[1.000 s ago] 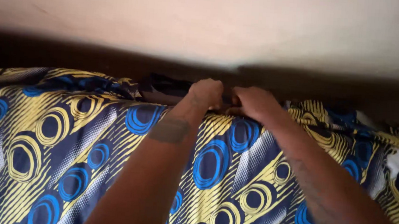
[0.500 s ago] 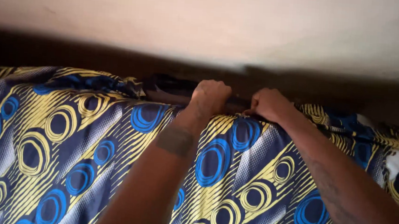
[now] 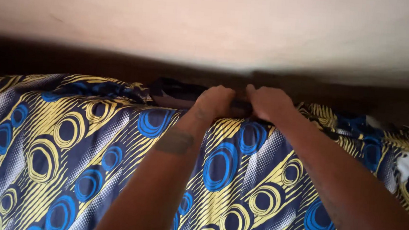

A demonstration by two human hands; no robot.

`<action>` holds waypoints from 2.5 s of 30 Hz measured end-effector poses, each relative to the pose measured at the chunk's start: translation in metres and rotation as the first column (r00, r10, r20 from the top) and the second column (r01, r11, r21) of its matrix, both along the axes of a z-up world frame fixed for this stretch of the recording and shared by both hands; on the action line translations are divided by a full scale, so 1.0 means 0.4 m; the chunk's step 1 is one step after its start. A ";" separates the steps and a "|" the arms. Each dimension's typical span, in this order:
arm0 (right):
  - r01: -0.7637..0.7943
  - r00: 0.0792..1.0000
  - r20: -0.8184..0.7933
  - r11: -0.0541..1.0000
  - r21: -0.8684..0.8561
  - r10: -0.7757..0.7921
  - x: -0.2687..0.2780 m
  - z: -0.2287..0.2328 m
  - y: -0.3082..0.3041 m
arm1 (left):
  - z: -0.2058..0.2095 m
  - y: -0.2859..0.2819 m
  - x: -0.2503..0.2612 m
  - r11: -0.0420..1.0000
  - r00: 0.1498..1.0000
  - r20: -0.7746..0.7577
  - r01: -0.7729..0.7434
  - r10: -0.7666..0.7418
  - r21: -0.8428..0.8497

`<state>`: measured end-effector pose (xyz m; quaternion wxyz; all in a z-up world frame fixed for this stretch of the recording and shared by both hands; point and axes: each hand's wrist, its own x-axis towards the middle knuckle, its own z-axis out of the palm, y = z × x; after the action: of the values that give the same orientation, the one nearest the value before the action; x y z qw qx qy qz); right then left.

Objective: The person spreads a patterned bedsheet over a mattress, smooths it with both hands, and tucks the edges under the mattress along the headboard and sides. The person repeatedly adjusts and smooths the sheet to ensure it is flat and properly aligned.

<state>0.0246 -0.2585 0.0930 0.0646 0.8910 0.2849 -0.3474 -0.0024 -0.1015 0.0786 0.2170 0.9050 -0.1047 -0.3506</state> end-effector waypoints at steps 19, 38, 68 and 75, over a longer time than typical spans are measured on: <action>0.210 0.977 -0.157 0.813 0.544 -0.147 -0.028 -0.224 -0.289 | -0.276 -0.138 0.063 0.995 0.987 -0.145 -0.056 0.068 0.086; 0.481 0.873 -0.203 0.854 0.198 -0.444 0.010 -0.391 -0.298 | -0.210 -0.199 0.021 0.913 0.939 0.121 0.274 -0.322 0.304; 0.349 0.925 0.141 0.935 0.060 -0.354 -0.031 -0.128 -0.116 | -0.206 -0.175 0.003 0.977 0.992 0.032 0.117 -0.125 0.177; 0.189 0.974 0.123 0.982 0.023 -0.190 -0.019 -0.114 -0.138 | -0.158 -0.174 0.012 0.966 0.991 -0.021 0.135 -0.134 0.218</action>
<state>0.0170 -0.3137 0.0476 0.0439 0.9344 0.1959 -0.2943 0.0023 -0.1710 0.0153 0.0919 0.9132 -0.1259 -0.3766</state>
